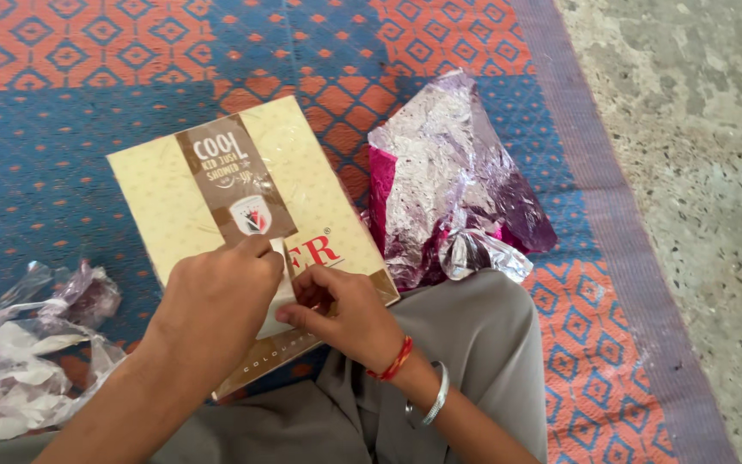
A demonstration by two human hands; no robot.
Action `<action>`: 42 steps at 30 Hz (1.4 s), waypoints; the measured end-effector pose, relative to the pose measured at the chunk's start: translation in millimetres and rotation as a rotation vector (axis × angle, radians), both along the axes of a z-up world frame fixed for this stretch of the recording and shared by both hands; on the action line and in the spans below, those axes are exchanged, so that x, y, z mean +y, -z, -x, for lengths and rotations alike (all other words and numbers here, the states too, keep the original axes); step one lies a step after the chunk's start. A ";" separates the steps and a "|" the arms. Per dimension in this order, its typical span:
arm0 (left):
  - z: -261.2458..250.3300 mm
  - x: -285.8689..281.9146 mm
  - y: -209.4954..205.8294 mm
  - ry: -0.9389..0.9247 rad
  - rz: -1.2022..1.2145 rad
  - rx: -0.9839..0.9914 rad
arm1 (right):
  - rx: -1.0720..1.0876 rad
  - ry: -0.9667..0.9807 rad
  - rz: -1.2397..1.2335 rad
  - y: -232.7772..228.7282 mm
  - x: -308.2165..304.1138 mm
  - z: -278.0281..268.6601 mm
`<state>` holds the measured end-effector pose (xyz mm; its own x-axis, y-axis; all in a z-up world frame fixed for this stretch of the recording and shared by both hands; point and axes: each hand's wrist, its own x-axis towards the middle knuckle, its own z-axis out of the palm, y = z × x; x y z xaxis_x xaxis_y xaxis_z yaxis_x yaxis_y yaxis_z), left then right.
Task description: The person sits on a mat and uses clear packing tape to seal a rectangular cardboard box. They apply tape to the top and bottom seams, flip the box to access different sides, and use scissors to cut the tape. The box is sealed and placed on the mat.
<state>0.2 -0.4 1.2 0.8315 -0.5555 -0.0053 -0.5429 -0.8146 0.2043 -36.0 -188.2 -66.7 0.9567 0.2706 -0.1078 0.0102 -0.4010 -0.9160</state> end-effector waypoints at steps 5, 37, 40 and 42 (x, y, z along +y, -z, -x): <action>-4.8 -12.7 0.1 0.051 -0.167 -0.051 | -0.062 -0.016 0.037 0.1 -1.5 -0.2; -24.7 -55.0 22.2 -0.107 0.602 -0.134 | -0.008 -0.011 -0.351 6.5 -50.4 -25.4; -27.3 -67.2 28.1 -0.092 0.661 -0.231 | -0.074 0.037 -0.327 3.9 -54.5 -23.5; -32.3 -73.8 30.7 -0.065 0.671 -0.263 | -0.127 0.131 -0.174 3.3 -55.1 -23.1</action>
